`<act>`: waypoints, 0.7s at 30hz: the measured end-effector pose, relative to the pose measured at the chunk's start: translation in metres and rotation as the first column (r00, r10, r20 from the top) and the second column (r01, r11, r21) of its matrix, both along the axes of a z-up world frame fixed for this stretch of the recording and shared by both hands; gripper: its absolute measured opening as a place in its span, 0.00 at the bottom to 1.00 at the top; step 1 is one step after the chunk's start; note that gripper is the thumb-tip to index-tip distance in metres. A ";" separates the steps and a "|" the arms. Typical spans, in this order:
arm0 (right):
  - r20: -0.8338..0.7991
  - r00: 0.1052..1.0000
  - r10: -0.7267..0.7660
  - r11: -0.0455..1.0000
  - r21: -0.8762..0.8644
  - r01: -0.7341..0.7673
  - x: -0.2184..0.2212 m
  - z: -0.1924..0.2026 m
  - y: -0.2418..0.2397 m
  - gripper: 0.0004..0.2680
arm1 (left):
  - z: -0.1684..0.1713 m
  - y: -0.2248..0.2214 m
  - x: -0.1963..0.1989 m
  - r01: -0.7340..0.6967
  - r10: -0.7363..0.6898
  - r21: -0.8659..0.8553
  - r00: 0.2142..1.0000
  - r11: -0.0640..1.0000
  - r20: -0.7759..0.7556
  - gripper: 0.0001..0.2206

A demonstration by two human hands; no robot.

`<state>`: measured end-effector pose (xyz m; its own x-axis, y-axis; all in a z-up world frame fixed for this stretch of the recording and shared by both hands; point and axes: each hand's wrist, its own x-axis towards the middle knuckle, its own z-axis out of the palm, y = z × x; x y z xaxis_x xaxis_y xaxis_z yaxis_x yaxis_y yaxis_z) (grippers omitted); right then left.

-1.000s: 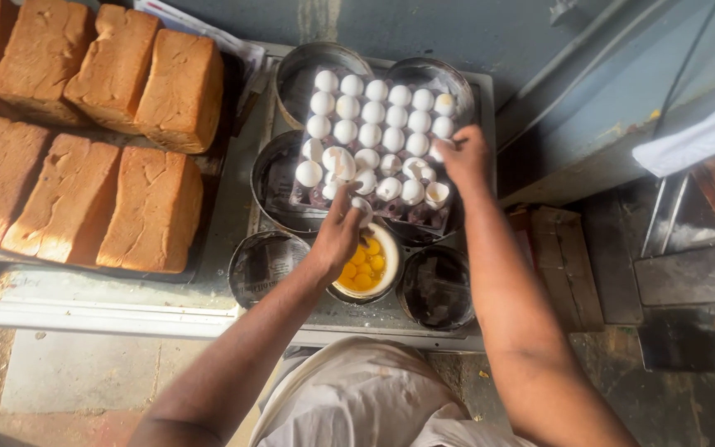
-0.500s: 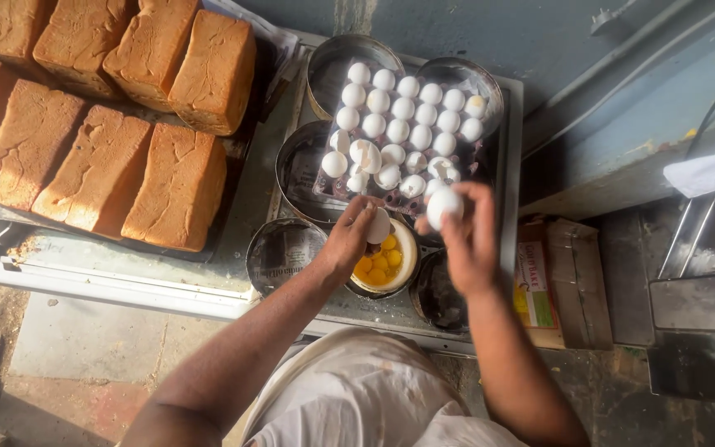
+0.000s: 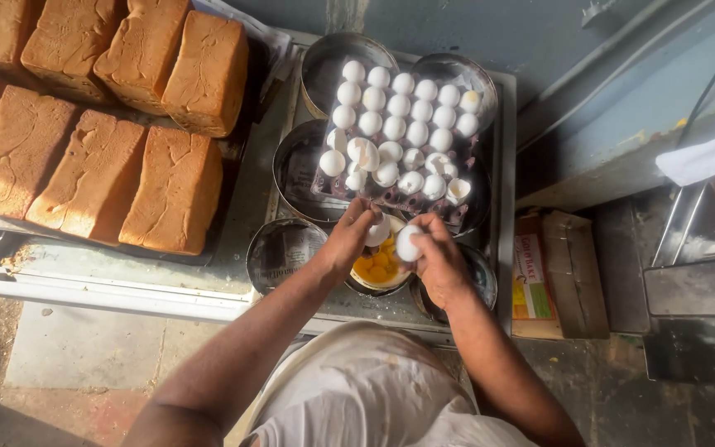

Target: The recorder is cracking a large number of eggs from a tray into a small white bowl and periodically emptying the bowl into a larger container.

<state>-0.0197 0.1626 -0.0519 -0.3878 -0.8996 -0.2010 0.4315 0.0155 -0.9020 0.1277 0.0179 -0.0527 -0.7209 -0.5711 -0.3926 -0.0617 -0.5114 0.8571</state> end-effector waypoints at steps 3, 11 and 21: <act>-0.018 0.995 0.100 0.977 0.190 -0.095 0.004 0.009 -0.010 0.15 | 0.011 0.000 0.001 0.168 -0.162 -0.045 0.980 0.985 0.119 0.16; -0.119 0.967 0.224 0.937 0.299 -0.180 0.006 0.021 -0.016 0.19 | 0.005 -0.004 0.014 0.311 -0.300 -0.388 0.950 0.868 0.091 0.18; -0.729 0.674 0.117 0.987 0.159 0.000 0.013 0.010 -0.022 0.19 | 0.032 0.003 0.020 0.313 -0.188 -0.504 0.940 0.805 0.284 0.19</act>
<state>-0.0065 0.1402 -0.0423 -0.4101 -0.9120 0.0060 -0.3755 0.1628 -0.9124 0.1479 0.0206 -0.0212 -0.8040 -0.5454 -0.2367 -0.3327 0.0827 0.9394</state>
